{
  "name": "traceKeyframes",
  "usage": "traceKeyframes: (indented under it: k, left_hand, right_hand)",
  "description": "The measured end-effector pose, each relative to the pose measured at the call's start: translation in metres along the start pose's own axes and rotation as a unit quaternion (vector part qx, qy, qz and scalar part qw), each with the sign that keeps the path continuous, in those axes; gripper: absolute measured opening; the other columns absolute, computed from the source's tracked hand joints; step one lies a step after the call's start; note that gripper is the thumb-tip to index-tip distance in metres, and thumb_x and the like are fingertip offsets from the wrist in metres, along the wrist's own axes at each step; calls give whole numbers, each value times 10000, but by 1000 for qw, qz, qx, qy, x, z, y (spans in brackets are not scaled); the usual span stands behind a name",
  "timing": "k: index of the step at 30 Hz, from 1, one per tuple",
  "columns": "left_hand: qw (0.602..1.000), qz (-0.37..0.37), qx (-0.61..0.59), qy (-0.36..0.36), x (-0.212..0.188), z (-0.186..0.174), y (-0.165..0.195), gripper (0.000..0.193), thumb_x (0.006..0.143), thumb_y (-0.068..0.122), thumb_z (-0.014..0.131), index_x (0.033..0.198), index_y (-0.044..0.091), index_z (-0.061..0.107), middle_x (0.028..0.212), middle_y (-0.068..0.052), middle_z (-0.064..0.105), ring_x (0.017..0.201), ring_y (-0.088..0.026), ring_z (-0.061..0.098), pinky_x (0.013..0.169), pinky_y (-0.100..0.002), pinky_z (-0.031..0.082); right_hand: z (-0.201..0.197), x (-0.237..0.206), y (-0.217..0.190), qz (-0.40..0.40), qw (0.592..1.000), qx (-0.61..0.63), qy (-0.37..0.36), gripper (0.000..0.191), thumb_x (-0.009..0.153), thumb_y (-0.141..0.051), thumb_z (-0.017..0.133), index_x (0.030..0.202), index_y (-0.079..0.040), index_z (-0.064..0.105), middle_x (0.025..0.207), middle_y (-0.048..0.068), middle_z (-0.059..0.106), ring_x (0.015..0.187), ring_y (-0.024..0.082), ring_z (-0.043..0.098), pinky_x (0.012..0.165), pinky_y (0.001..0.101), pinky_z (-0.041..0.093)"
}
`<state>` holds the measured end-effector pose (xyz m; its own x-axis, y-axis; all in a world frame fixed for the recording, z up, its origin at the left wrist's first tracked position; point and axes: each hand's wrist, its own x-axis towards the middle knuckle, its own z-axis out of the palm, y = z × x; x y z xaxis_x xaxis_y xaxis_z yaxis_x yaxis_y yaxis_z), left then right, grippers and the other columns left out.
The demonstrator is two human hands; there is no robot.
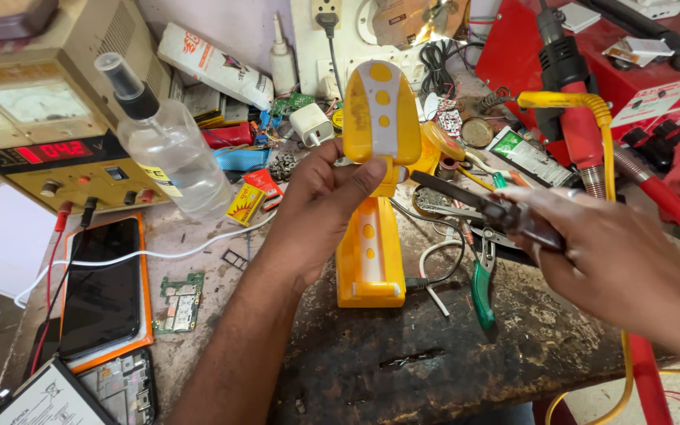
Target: The person uses a screwdriver to pry open a yellow LED light fixture, then plugs it in to test the LEDs. They continue to manipulate the fixture's hinge and casing with pliers and a screwdriver.
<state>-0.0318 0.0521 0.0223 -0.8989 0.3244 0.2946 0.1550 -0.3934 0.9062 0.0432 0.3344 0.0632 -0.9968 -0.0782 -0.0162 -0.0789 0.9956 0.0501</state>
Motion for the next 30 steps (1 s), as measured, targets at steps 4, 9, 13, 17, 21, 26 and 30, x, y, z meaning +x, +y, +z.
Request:
traceKeyframes:
  k: [4,9,13,17,21,26,30]
  left_hand:
    - [1000,-15,18,19,2,-3,2,393,992,195,674,1318,-13,607,1061,-104,787,957,-105,703,884,-276,547]
    - [1000,-12,1,12,2,-1,2,387,974,198,700,1298,-3,634,1040,-100,793,940,-97,713,870,-265,549]
    - [1000,-20,-4,9,1,-1,3,386,967,206,721,1285,-2,655,1016,-100,789,887,-92,706,808,-265,555]
    - [999,-33,-14,9,1,-2,4,387,956,206,730,1276,-2,661,995,-89,786,845,-86,700,755,-260,555]
    - [999,-29,-13,2,0,-3,6,375,964,193,727,1275,-7,661,985,-81,783,834,-83,697,754,-258,558]
    - [1000,-30,-9,4,-1,1,5,357,962,162,715,1272,-6,656,982,-70,780,824,-77,693,736,-259,558]
    - [1000,-23,-7,-1,0,1,6,348,968,150,706,1275,-6,654,983,-67,786,827,-72,697,740,-254,560]
  right_hand:
    - [-8,8,-6,-80,989,15,122,682,774,-126,693,1447,-190,606,952,77,719,823,298,699,704,448,553]
    - [-3,12,4,-93,984,-24,147,643,778,-134,711,1414,-163,614,950,106,706,871,304,690,780,457,548]
    - [1,13,9,-99,983,-34,153,680,771,-133,715,1440,-192,608,960,106,711,886,304,691,799,462,545]
    - [3,13,9,-144,971,-15,192,653,775,-148,723,1416,-129,599,1005,126,718,945,328,675,799,471,528]
    - [-1,14,7,-105,980,-64,158,620,784,-230,759,1383,-152,619,912,91,715,966,307,667,835,442,529]
    - [-18,19,-1,-164,971,-48,165,559,778,-286,745,1289,-124,588,869,63,694,899,309,701,805,468,542]
    - [-22,19,-17,-8,999,-52,-11,579,871,-431,732,1340,-155,532,899,74,705,765,284,731,657,440,554]
